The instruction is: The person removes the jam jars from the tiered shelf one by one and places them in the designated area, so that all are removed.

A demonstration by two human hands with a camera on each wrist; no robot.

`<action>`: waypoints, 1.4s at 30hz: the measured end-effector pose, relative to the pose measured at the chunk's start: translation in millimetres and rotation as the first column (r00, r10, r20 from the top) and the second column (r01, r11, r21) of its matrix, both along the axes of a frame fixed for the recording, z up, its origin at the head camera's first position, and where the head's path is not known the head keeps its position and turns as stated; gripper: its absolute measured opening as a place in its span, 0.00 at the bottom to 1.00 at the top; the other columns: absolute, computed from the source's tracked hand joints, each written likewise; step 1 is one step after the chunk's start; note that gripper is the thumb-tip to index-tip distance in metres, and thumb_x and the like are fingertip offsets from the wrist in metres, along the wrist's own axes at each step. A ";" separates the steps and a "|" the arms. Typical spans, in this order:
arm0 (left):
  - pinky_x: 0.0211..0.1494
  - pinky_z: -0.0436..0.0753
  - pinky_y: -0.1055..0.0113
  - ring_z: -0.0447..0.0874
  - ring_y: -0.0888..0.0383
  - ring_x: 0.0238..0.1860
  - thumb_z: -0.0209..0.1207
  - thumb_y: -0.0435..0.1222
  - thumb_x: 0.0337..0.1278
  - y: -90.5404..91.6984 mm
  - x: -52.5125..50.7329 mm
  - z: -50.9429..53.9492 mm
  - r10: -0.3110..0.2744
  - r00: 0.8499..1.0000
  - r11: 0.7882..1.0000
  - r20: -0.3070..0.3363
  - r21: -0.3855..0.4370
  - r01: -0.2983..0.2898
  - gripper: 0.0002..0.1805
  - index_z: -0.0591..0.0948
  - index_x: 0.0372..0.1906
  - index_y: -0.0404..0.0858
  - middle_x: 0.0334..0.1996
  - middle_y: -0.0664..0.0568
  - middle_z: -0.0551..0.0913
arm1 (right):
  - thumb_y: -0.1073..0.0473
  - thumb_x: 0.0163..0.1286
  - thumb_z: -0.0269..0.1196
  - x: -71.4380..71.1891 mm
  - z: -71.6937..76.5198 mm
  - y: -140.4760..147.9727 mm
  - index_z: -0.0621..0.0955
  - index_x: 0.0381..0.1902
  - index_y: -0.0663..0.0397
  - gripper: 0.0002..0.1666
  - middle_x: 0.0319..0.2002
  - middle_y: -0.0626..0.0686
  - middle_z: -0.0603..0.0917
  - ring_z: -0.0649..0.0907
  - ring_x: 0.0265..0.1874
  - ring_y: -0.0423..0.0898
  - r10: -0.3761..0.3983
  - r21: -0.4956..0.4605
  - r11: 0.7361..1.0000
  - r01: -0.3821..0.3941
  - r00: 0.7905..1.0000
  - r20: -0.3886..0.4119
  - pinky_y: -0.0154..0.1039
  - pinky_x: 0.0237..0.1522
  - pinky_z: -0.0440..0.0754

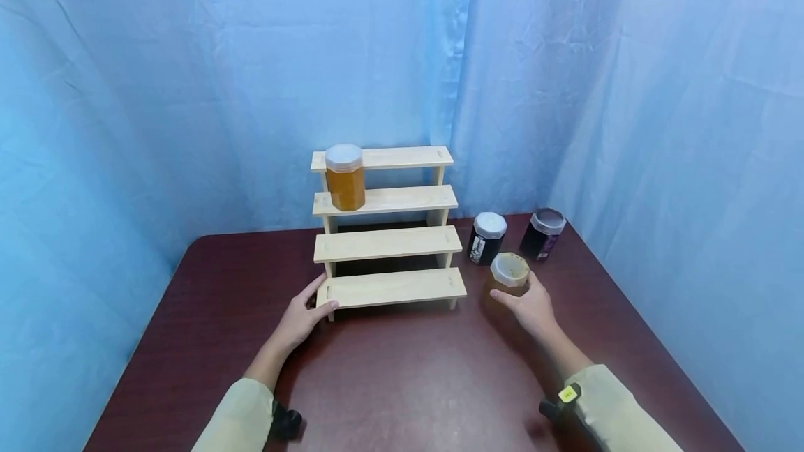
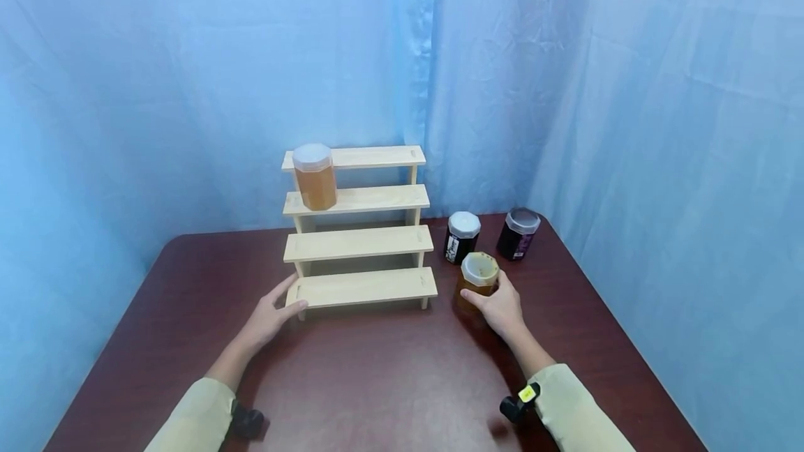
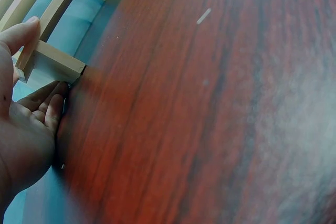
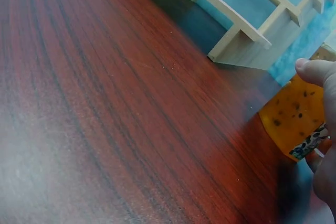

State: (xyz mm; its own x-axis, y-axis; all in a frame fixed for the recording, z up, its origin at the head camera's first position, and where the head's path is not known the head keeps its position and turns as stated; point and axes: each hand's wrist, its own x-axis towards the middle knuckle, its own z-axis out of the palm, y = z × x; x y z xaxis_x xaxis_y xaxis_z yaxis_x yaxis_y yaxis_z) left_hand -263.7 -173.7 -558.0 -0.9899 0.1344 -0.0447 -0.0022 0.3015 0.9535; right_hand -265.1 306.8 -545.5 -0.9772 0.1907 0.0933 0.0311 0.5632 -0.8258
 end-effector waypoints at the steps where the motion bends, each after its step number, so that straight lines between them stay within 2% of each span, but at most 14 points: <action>1: 0.72 0.57 0.41 0.52 0.40 0.77 0.66 0.42 0.65 0.1 -0.2 0.2 -0.001 1.000 1.000 0.003 -0.005 0.001 0.44 0.58 0.80 0.42 0.76 0.39 0.60 | 0.45 0.57 0.78 0.0 -0.2 -0.2 0.61 0.75 0.65 0.60 0.66 0.69 0.72 0.70 0.66 0.64 0.000 -0.002 1.000 0.000 1.000 -0.002 0.62 0.67 0.64; 4: 0.72 0.57 0.40 0.51 0.39 0.77 0.66 0.41 0.66 0.2 -0.2 1.1 -0.001 1.000 1.000 0.013 -0.021 0.002 0.44 0.57 0.80 0.40 0.77 0.38 0.59 | 0.44 0.57 0.77 -0.3 -1.3 -0.7 0.60 0.75 0.66 0.60 0.66 0.69 0.71 0.70 0.66 0.65 0.002 -0.002 1.000 -0.002 1.000 -0.004 0.62 0.67 0.63; 8: 0.72 0.59 0.44 0.53 0.42 0.76 0.66 0.43 0.66 0.1 0.8 3.3 0.006 1.000 1.000 0.013 -0.022 -0.006 0.43 0.59 0.80 0.44 0.77 0.41 0.60 | 0.44 0.57 0.77 -0.8 -3.5 -0.7 0.60 0.76 0.65 0.60 0.67 0.69 0.71 0.69 0.67 0.65 0.001 -0.001 1.000 -0.001 1.000 -0.001 0.62 0.67 0.63; 11: 0.71 0.60 0.45 0.56 0.42 0.75 0.66 0.41 0.66 1.8 6.0 13.3 0.003 1.000 1.000 0.015 -0.002 -0.003 0.43 0.59 0.80 0.43 0.76 0.40 0.60 | 0.43 0.57 0.77 -0.3 -4.3 -0.2 0.58 0.77 0.65 0.61 0.68 0.69 0.70 0.68 0.68 0.65 0.003 -0.008 1.000 -0.003 1.000 0.001 0.63 0.68 0.61; 14: 0.70 0.61 0.43 0.56 0.39 0.75 0.66 0.40 0.66 4.6 13.5 28.5 -0.010 1.000 1.000 0.012 0.000 0.010 0.43 0.59 0.80 0.39 0.76 0.37 0.60 | 0.44 0.57 0.77 0.5 -2.2 0.2 0.54 0.79 0.62 0.65 0.72 0.69 0.65 0.65 0.70 0.65 0.008 -0.023 1.000 -0.008 1.000 -0.004 0.64 0.69 0.59; 17: 0.70 0.62 0.42 0.55 0.38 0.75 0.65 0.39 0.66 6.4 18.7 39.5 -0.018 1.000 1.000 0.010 -0.008 0.019 0.42 0.59 0.79 0.37 0.75 0.36 0.60 | 0.49 0.57 0.78 2.0 4.8 -0.1 0.50 0.81 0.57 0.66 0.75 0.66 0.61 0.63 0.72 0.63 0.014 -0.078 0.997 -0.019 0.998 -0.055 0.63 0.70 0.58; 21: 0.71 0.61 0.43 0.56 0.40 0.75 0.65 0.39 0.66 7.0 20.3 43.8 -0.023 1.000 1.000 0.014 -0.007 0.023 0.42 0.59 0.79 0.38 0.75 0.37 0.61 | 0.57 0.59 0.77 2.9 25.6 -2.9 0.50 0.82 0.52 0.63 0.76 0.61 0.61 0.61 0.74 0.59 0.027 -0.160 0.985 -0.059 0.980 -0.196 0.59 0.71 0.58; 25: 0.72 0.60 0.43 0.55 0.40 0.75 0.65 0.39 0.66 6.6 20.9 44.3 -0.019 1.000 1.000 0.013 -0.005 0.019 0.42 0.59 0.79 0.38 0.75 0.37 0.61 | 0.58 0.62 0.75 0.5 52.8 -10.0 0.54 0.81 0.50 0.58 0.76 0.57 0.62 0.57 0.76 0.54 0.041 -0.136 0.987 -0.084 0.955 -0.293 0.58 0.72 0.56; 30: 0.71 0.61 0.42 0.56 0.39 0.75 0.66 0.39 0.66 7.3 21.8 43.6 -0.013 1.000 1.000 0.013 0.005 0.013 0.41 0.60 0.79 0.38 0.75 0.36 0.62 | 0.51 0.62 0.75 -5.6 86.0 -31.3 0.60 0.80 0.47 0.54 0.75 0.54 0.65 0.60 0.75 0.51 0.043 -0.036 0.998 -0.058 0.940 -0.339 0.58 0.72 0.55; 34: 0.72 0.59 0.42 0.55 0.40 0.75 0.66 0.37 0.65 9.2 22.7 43.3 -0.004 1.000 1.000 0.013 0.010 0.004 0.41 0.61 0.79 0.38 0.74 0.36 0.63 | 0.48 0.59 0.77 -18.0 105.3 -55.5 0.63 0.78 0.52 0.55 0.74 0.56 0.66 0.64 0.72 0.54 0.081 0.013 0.997 -0.082 0.922 -0.378 0.59 0.70 0.60; 39: 0.73 0.58 0.43 0.56 0.41 0.75 0.66 0.37 0.65 9.8 23.2 41.2 -0.004 1.000 1.000 0.002 0.009 0.004 0.41 0.62 0.78 0.37 0.74 0.36 0.64 | 0.45 0.58 0.77 -32.5 123.0 -86.7 0.61 0.79 0.49 0.57 0.75 0.54 0.63 0.64 0.72 0.54 0.136 0.009 0.990 -0.142 0.923 -0.361 0.59 0.68 0.62; 42: 0.72 0.59 0.43 0.56 0.40 0.75 0.66 0.37 0.65 8.7 21.6 39.7 -0.008 1.000 1.000 -0.003 0.002 0.008 0.41 0.61 0.79 0.37 0.74 0.36 0.64 | 0.42 0.59 0.75 -39.5 133.6 -105.9 0.61 0.80 0.48 0.57 0.76 0.53 0.61 0.60 0.74 0.54 0.169 0.009 0.984 -0.176 0.925 -0.339 0.59 0.70 0.59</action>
